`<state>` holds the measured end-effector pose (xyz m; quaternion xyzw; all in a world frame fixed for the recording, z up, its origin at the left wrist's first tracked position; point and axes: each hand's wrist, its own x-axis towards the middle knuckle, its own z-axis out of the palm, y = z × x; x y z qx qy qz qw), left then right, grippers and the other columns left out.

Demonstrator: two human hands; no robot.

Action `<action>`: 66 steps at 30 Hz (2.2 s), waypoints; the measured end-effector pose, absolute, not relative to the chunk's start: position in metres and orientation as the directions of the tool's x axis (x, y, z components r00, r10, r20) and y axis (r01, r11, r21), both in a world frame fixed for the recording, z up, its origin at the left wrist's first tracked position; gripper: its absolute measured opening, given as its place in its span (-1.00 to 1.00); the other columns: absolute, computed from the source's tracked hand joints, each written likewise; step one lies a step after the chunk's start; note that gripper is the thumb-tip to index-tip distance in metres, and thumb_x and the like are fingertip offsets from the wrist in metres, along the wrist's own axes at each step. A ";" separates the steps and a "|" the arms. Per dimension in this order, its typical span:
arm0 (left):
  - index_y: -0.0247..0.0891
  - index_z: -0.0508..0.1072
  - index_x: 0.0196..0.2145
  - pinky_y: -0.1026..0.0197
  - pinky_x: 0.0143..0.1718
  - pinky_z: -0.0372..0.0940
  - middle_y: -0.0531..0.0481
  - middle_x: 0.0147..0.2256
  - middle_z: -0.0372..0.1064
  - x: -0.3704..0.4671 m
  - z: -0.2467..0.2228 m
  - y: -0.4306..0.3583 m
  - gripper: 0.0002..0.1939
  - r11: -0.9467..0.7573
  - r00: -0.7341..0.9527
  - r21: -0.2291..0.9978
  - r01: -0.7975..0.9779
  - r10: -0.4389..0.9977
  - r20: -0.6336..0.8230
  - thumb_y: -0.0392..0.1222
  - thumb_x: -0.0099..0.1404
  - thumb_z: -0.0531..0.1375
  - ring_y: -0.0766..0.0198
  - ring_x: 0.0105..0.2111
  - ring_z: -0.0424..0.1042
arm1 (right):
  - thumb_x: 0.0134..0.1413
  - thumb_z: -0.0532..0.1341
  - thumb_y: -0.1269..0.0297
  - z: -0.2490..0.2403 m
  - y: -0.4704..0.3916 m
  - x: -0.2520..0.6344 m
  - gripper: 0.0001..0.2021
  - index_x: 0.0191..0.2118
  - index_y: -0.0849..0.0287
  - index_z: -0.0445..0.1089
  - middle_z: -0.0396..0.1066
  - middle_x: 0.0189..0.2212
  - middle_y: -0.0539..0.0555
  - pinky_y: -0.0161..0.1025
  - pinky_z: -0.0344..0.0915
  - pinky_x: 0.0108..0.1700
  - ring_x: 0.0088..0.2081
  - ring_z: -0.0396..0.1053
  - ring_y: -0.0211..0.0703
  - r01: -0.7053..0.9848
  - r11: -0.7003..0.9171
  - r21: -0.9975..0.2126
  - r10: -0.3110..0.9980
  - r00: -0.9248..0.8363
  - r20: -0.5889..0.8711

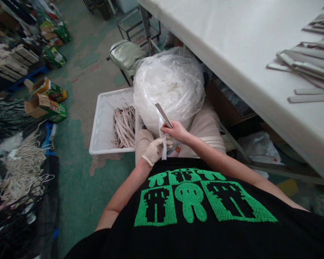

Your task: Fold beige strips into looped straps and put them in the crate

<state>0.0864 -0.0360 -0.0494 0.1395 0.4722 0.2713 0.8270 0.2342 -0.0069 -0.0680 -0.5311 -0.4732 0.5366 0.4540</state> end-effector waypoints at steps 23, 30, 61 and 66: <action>-0.45 0.63 -0.30 0.10 -0.20 0.38 -0.22 -0.43 0.56 0.072 -0.043 -0.057 -0.54 0.791 0.689 0.612 0.018 0.433 -0.581 0.02 -0.02 0.49 0.14 -0.41 0.53 | -0.11 0.30 0.12 -0.057 -0.012 0.235 -0.78 -0.42 0.16 0.37 0.39 -0.52 -0.04 -0.42 0.24 -0.58 -0.48 0.30 -0.26 -0.067 -0.236 -0.969 0.972 -0.014 -0.236; -0.23 0.54 -0.43 0.20 -0.27 0.43 0.12 -0.60 0.47 -0.048 0.025 0.008 -0.76 0.415 0.026 0.692 -0.591 0.867 -0.498 -0.23 0.39 0.17 0.38 -0.60 0.38 | 0.19 0.13 -0.19 -0.060 -0.025 0.238 -0.53 -0.19 0.19 0.35 0.47 -0.43 0.01 -0.41 0.19 -0.64 -0.65 0.03 -0.40 -0.169 -0.318 -0.933 0.943 -0.155 -0.294; -0.27 0.54 -0.21 0.22 -0.12 0.42 -0.03 -0.33 0.58 0.029 -0.036 -0.039 -0.90 0.591 0.169 0.429 -0.683 0.700 -0.694 -0.24 0.35 0.24 0.32 -0.34 0.55 | 0.06 0.23 0.16 -0.029 -0.036 0.197 -0.79 -0.19 0.10 0.38 0.28 -0.56 -0.10 -0.29 0.15 -0.46 -0.54 0.19 -0.27 0.166 -0.068 -0.984 0.988 -0.127 -0.090; -0.27 0.52 -0.32 0.24 -0.23 0.40 0.04 -0.40 0.54 0.036 -0.040 -0.042 -0.95 0.547 0.113 0.476 -0.689 0.730 -0.674 -0.25 0.27 0.31 0.34 -0.41 0.50 | 0.09 0.22 0.18 -0.027 -0.037 0.196 -0.79 -0.17 0.12 0.39 0.33 -0.53 -0.09 -0.29 0.17 -0.41 -0.52 0.21 -0.27 0.227 -0.013 -0.974 0.985 -0.166 -0.051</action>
